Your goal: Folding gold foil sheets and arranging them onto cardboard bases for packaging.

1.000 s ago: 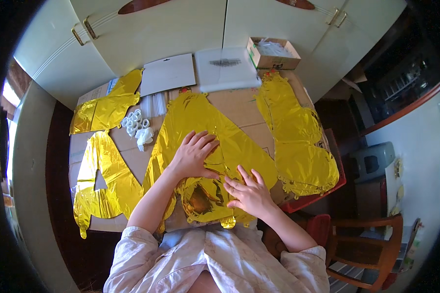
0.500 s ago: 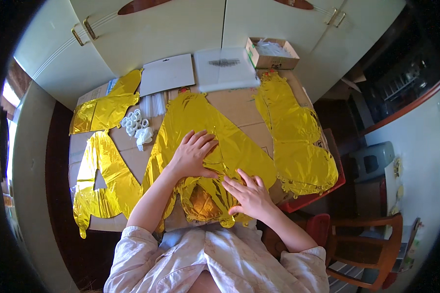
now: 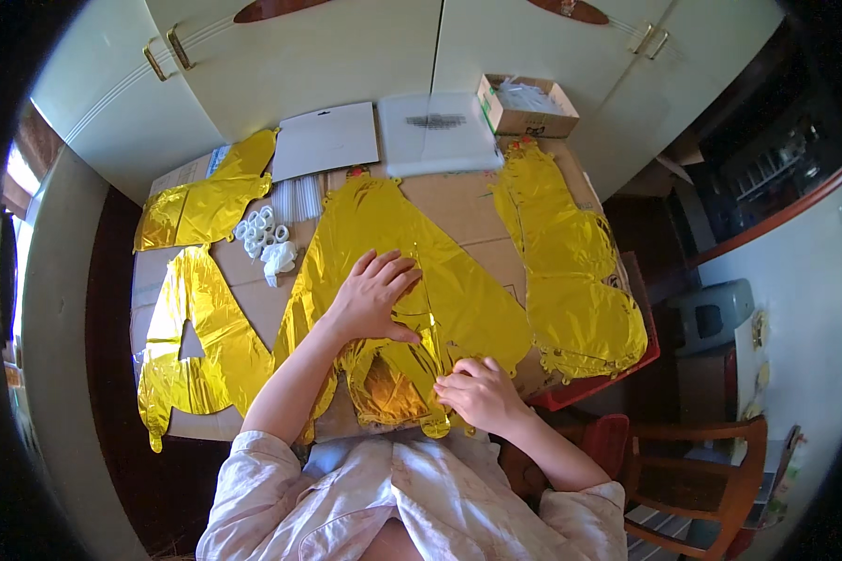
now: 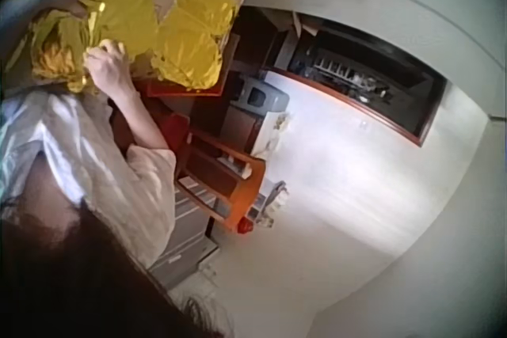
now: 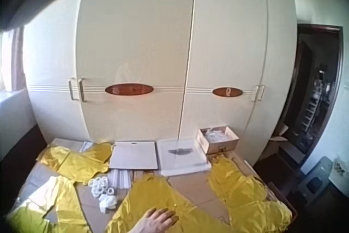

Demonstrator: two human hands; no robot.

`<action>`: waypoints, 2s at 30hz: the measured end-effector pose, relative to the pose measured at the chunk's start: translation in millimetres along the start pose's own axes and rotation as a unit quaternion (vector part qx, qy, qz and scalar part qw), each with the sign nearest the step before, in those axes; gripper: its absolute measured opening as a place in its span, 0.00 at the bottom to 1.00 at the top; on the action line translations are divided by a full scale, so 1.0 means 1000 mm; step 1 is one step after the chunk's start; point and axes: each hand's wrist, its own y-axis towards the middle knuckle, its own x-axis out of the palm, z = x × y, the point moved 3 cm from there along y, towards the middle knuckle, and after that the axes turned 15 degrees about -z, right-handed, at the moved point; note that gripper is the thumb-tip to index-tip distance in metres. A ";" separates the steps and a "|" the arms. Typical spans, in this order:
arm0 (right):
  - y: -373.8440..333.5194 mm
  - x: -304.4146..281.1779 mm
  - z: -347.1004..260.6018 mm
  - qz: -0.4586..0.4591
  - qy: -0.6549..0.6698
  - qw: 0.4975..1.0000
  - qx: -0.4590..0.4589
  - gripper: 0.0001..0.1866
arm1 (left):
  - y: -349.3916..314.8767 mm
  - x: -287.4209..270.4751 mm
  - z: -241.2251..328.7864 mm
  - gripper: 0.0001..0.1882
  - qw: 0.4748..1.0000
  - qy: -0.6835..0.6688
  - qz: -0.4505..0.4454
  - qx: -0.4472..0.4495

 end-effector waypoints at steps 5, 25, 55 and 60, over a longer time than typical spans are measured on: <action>0.016 0.006 0.008 0.065 0.010 0.997 -0.028 0.10 | 0.000 -0.001 -0.001 0.54 1.000 0.000 0.002 0.000; 0.033 -0.008 0.028 -0.049 -0.042 0.996 0.069 0.52 | 0.002 -0.001 0.001 0.54 1.000 0.003 -0.004 0.001; -0.031 0.028 -0.050 0.157 0.057 0.986 0.019 0.09 | 0.002 -0.002 0.000 0.54 1.000 0.009 0.005 0.004; -0.027 0.021 -0.043 0.115 0.173 0.978 -0.029 0.15 | 0.002 -0.001 0.000 0.54 1.000 0.008 0.005 0.004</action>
